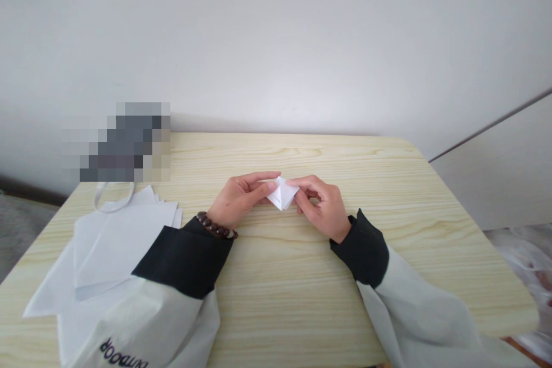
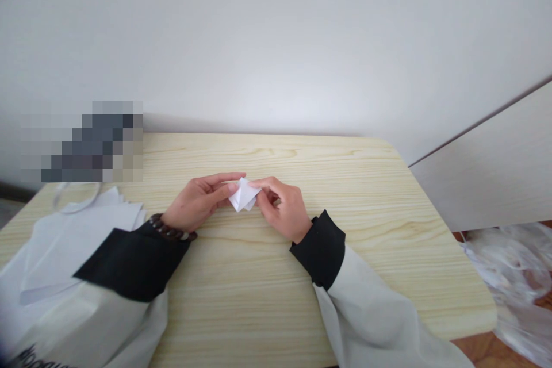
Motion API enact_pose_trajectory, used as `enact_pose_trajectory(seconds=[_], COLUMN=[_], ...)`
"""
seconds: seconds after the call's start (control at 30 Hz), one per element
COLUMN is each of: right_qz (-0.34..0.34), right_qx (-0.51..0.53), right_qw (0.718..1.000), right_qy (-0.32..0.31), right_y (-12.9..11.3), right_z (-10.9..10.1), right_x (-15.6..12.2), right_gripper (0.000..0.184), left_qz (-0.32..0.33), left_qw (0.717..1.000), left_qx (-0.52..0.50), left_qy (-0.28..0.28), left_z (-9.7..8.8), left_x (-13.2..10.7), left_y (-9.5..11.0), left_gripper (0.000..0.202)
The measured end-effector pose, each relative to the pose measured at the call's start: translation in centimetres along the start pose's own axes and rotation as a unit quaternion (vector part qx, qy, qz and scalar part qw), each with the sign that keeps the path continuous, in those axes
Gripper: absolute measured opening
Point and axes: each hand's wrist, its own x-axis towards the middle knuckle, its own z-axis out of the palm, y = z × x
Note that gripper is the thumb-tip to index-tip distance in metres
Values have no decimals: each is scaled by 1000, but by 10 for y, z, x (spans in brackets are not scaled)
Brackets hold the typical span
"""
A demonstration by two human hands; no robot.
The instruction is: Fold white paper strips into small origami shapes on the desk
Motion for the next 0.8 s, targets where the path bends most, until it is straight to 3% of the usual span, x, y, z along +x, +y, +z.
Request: enact_pose_trajectory(seconds=[0.17,0.43,0.63,0.8], right_qz=[-19,48,59,68], right_qx=[-34,-2,-17,39], right_qw=[999,999,998,996], right_qy=[2,-8,-35,-37], right_y=[-1,-7,-10,-9], right_z=[-1,-1,-3,-2], right_x=[0,-1,0,0], right_gripper=[17,14,20,17], left_qz=[14,2,18,17], left_qw=[1000,1000,1000,1000], left_qx=[12,3,23,22], left_qy=[-6,-12,10,8], left_z=[-1,-3,-1,1], left_x=[0,1,0,-2], left_y=[0,-1,1,3], left_gripper=[28,19,19,21])
